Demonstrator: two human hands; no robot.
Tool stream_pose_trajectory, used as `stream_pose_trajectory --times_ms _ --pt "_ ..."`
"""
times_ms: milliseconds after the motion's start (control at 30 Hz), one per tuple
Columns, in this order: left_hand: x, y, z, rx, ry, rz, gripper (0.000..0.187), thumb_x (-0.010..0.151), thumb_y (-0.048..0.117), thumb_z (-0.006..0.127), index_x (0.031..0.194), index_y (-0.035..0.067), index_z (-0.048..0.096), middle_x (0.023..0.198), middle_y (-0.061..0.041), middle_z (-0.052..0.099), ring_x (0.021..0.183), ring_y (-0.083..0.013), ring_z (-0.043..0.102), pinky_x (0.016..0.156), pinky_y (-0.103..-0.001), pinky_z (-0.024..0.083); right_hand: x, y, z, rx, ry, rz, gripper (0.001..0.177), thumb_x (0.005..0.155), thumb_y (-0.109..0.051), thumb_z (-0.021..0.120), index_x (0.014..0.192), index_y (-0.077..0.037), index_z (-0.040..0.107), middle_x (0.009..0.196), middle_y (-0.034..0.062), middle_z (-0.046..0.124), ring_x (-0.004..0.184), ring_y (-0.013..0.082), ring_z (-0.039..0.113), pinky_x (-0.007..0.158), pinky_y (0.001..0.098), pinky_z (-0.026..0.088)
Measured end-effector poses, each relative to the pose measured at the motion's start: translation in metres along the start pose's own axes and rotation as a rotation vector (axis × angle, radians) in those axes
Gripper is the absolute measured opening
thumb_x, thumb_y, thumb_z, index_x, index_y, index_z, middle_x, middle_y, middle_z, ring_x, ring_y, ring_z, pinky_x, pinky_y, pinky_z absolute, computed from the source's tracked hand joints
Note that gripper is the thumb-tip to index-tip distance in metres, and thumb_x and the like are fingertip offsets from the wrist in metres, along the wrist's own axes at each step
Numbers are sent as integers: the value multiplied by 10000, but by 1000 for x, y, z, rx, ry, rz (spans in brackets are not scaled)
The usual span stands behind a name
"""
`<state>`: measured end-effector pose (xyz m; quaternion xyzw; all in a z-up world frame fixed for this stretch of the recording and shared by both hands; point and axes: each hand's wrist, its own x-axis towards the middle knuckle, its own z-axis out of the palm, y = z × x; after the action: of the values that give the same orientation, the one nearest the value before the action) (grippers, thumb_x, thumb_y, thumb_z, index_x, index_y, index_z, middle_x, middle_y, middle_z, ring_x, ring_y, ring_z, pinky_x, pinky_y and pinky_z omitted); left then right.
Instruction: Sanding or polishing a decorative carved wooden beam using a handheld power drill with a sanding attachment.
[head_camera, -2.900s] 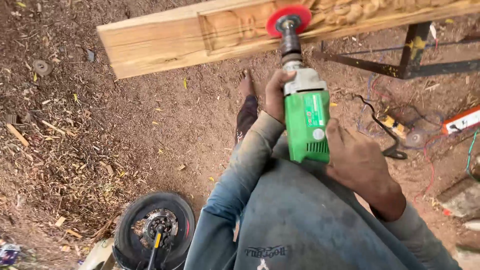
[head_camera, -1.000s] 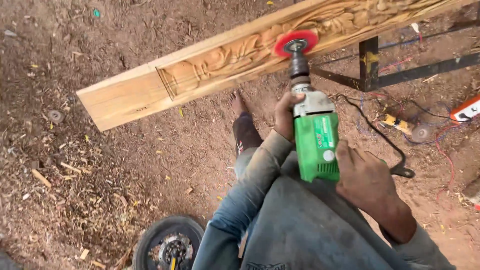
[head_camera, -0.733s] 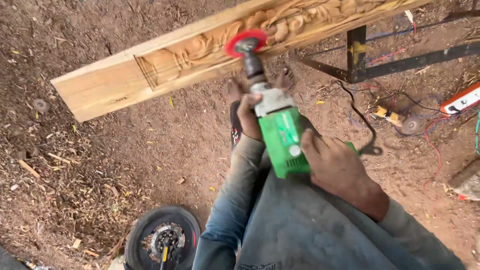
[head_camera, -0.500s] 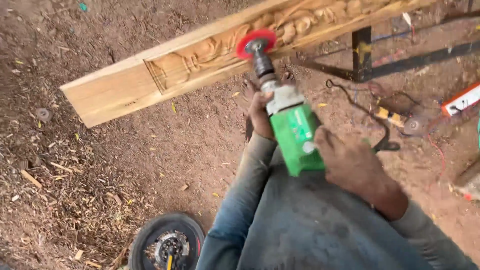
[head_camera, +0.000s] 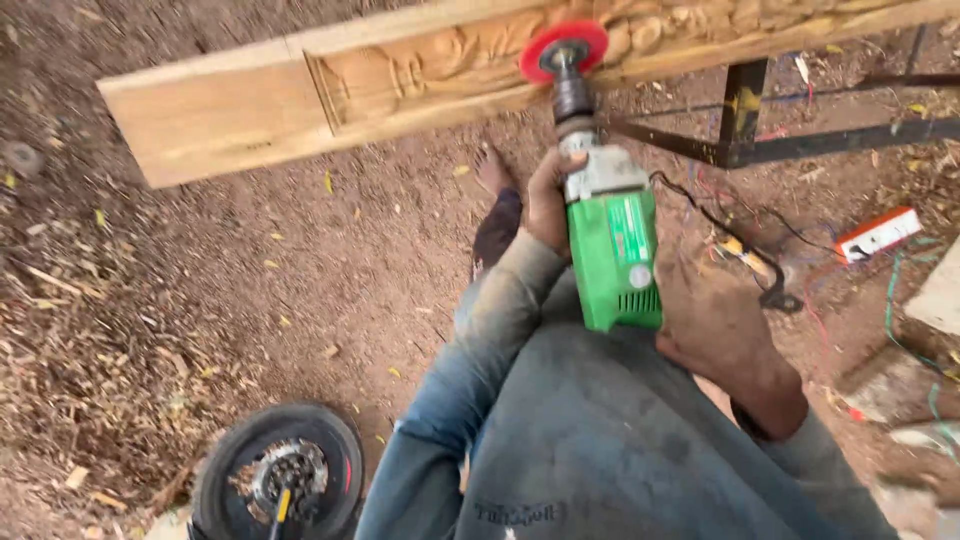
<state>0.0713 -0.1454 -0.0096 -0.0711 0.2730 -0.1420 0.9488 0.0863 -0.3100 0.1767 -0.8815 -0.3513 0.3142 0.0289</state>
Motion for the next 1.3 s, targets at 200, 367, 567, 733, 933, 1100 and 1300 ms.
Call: stream_pose_trajectory --times_ms 200,367,567,733,933,1100,1300 --pt "29 -23 -2 -41 -154 -61 437 967 338 619 1177 -45 636 1034 -188 720 907 -323 709 885 -448 582 -9 31 9 106 98 0 696 600 -99 738 1230 65 493 831 192 622 757 397 655 646 496 530" --pt "67 -56 28 29 -156 -50 421 939 325 628 1153 -37 632 999 -166 710 880 -308 704 865 -441 586 -20 68 5 83 126 84 739 694 -140 772 1316 107 458 862 234 642 700 402 658 607 498 513" --pt "80 -67 45 124 21 -113 433 852 342 611 1105 -10 628 943 -155 709 824 -276 703 822 -394 588 -27 97 5 92 164 108 741 707 -129 760 1341 94 447 826 222 637 739 408 663 643 496 518" --pt "49 -55 19 71 2 74 417 897 339 628 1100 -25 613 939 -128 671 842 -278 666 816 -409 569 -15 99 3 201 -29 -48 935 526 -184 787 1328 156 447 850 216 645 792 390 662 673 496 541" --pt "49 -51 47 100 75 116 460 835 345 618 1104 -27 598 982 -160 684 900 -300 676 880 -412 573 -11 111 10 144 95 -162 779 623 -90 722 1316 153 461 995 226 668 840 374 669 675 475 546" --pt "99 -92 7 91 4 118 424 922 315 651 1178 -14 571 972 -129 661 866 -273 661 843 -414 570 -29 138 15 140 120 -5 814 583 -112 749 1309 110 454 971 234 658 845 400 658 723 485 544" --pt "89 -84 34 158 104 110 461 865 322 669 1197 24 555 975 -112 662 860 -253 669 826 -402 578 -30 137 3 179 98 4 842 565 -125 775 1311 91 449 878 198 655 788 398 657 688 498 523"
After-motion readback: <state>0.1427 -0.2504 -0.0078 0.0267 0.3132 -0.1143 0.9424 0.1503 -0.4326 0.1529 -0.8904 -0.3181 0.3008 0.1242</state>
